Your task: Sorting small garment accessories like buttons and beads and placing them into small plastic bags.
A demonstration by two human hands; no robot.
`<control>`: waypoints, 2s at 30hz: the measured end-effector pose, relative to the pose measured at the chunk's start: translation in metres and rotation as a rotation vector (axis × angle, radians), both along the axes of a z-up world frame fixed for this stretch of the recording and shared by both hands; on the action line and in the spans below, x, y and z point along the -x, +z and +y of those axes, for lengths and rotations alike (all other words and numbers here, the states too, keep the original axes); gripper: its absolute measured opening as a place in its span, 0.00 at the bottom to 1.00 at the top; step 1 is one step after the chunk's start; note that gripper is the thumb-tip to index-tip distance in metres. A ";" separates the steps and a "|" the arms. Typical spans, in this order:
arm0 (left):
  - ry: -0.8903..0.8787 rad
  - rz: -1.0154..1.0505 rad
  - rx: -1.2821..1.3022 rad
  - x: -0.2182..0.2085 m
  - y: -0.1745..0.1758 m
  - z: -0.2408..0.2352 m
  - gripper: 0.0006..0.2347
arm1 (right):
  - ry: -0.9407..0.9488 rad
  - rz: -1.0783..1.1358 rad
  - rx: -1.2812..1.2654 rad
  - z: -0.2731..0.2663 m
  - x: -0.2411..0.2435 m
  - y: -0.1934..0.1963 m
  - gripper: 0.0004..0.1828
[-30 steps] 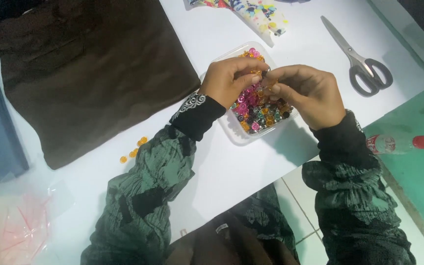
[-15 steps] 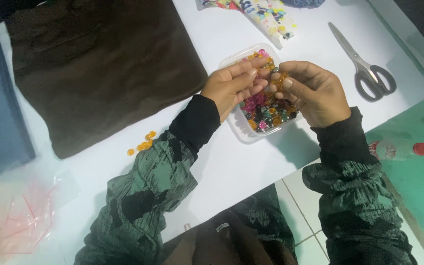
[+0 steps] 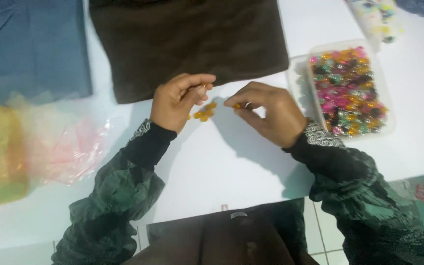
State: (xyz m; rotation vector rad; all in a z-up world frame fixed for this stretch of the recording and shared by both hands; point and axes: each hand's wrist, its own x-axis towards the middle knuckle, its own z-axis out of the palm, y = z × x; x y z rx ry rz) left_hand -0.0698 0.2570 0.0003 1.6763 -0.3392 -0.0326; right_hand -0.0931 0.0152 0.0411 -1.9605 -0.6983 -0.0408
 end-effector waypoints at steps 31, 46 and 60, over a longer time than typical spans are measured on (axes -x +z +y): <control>0.121 0.100 0.282 0.022 -0.012 0.033 0.11 | 0.124 -0.456 0.324 0.067 -0.024 -0.039 0.11; 0.131 -0.193 -0.121 0.024 -0.014 0.034 0.08 | 0.023 -0.704 0.528 0.071 -0.006 -0.031 0.02; -0.127 -0.305 -0.745 0.034 -0.019 0.056 0.39 | -0.439 -0.646 0.656 -0.149 0.045 -0.037 0.12</control>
